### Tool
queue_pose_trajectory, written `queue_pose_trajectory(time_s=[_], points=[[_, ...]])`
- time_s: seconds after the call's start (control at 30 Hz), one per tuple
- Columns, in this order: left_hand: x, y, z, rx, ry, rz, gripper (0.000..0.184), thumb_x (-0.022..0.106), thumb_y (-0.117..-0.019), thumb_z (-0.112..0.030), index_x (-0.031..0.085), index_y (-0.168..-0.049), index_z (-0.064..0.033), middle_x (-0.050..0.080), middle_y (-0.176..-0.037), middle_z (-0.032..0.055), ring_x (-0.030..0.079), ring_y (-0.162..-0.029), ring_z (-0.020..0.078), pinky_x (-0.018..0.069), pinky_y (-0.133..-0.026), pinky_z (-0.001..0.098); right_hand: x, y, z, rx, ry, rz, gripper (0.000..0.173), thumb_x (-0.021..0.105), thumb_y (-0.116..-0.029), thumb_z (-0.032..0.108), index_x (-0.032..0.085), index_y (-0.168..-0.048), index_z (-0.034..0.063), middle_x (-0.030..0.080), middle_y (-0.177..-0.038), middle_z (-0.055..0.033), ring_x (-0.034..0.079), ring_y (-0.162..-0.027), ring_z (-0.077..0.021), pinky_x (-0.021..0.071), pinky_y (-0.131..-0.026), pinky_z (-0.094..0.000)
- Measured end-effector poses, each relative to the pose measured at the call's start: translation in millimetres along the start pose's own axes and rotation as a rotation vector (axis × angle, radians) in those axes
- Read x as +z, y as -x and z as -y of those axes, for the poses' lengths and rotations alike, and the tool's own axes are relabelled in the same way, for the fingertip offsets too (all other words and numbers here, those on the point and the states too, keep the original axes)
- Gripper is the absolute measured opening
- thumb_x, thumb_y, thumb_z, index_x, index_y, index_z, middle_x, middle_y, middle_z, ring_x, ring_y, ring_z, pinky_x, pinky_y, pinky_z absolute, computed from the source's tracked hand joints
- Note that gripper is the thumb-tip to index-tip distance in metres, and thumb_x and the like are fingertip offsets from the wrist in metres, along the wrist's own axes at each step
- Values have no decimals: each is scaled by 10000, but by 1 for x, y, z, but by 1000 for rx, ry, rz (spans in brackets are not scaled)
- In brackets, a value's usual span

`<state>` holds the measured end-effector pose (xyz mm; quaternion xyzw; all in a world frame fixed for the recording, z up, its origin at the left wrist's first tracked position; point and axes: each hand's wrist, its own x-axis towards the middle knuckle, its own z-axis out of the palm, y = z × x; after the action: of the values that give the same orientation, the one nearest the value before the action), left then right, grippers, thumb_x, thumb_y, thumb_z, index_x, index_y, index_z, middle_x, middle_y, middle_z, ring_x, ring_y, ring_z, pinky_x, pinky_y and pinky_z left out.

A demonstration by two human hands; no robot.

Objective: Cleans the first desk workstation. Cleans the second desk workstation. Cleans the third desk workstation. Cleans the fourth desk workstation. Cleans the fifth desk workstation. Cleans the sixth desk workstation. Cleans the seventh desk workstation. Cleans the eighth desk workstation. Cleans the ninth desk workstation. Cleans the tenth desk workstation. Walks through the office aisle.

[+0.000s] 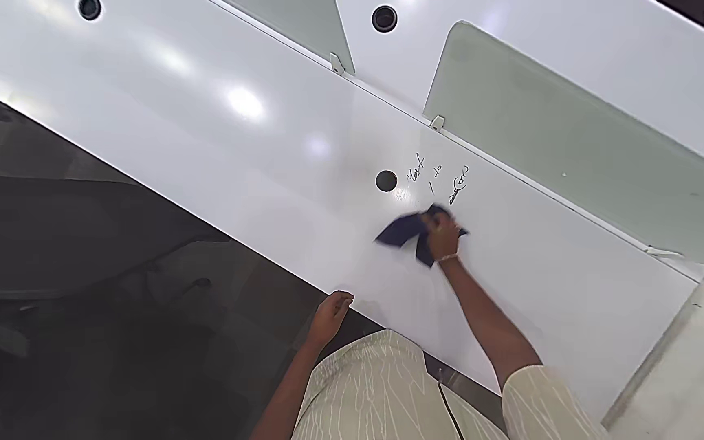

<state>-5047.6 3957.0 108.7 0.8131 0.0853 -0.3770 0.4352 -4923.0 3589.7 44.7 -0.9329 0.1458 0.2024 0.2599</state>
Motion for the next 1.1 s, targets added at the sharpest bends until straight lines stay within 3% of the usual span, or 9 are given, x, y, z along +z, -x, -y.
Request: queue_pose_trajectory(time_s=[0.17,0.3,0.47,0.6,0.7,0.8,0.87,0.97,1.1], points=[[12,-5,-1,0,-16,14,269,530,-1056,-223,683,-1186,-44,721,-1109,102,709,-982,141,587,-899,330,-80,-123,-36,301,55,-385,418,581,-1002,182,608,-1419,190,520,-1444,-254,497,-1327,-474,480,-988,-640],[21,-7,-4,-5,-5,38,270,528,-1055,-214,685,-1185,-36,718,-1128,109,709,-992,155,585,-911,343,-38,-59,-18,221,42,-243,425,622,-980,244,624,-1378,94,532,-1419,-289,504,-1317,-495,459,-1029,-662],[22,-11,-15,-18,3,37,272,525,-1057,-206,682,-1186,-25,717,-1128,119,713,-986,164,592,-893,348,-3,11,-24,-71,114,-58,525,627,-917,142,624,-1413,313,620,-1332,-224,571,-1235,-461,499,-930,-633],[16,-6,-13,-41,-20,10,271,522,-1059,-218,681,-1189,-42,717,-1116,106,705,-981,145,583,-900,334,-44,-80,-34,190,21,-339,447,604,-961,162,610,-1408,185,544,-1397,-282,523,-1289,-491,478,-989,-657],[13,4,-6,-76,8,-33,265,533,-1052,-218,681,-1189,-46,718,-1113,103,701,-981,141,580,-898,329,-56,-142,2,402,-33,-496,452,594,-972,264,605,-1420,201,518,-1446,-247,499,-1326,-461,495,-977,-609],[14,13,5,-104,42,-61,257,543,-1048,-216,684,-1179,-46,723,-1092,88,703,-971,132,584,-896,327,-31,-126,50,207,-30,-326,521,565,-992,428,606,-1410,120,507,-1445,-286,500,-1314,-491,478,-985,-651],[16,13,6,-94,61,-71,250,546,-1042,-201,686,-1168,-36,724,-1086,91,704,-979,138,583,-906,340,3,-91,67,-48,44,-243,504,590,-980,497,644,-1366,178,559,-1375,-260,543,-1244,-485,496,-911,-669],[16,14,4,-48,75,-88,248,539,-1045,-210,685,-1161,-47,726,-1063,73,700,-953,114,584,-881,310,23,-72,63,-321,125,-144,536,677,-949,304,553,-1463,385,609,-1328,-185,568,-1199,-449,502,-847,-644],[15,18,3,-59,66,-82,261,532,-1052,-219,686,-1167,-42,713,-1081,89,694,-956,123,578,-887,316,-25,-155,64,-213,71,-223,463,628,-957,170,628,-1404,293,580,-1386,-250,513,-1289,-521,470,-937,-717]])
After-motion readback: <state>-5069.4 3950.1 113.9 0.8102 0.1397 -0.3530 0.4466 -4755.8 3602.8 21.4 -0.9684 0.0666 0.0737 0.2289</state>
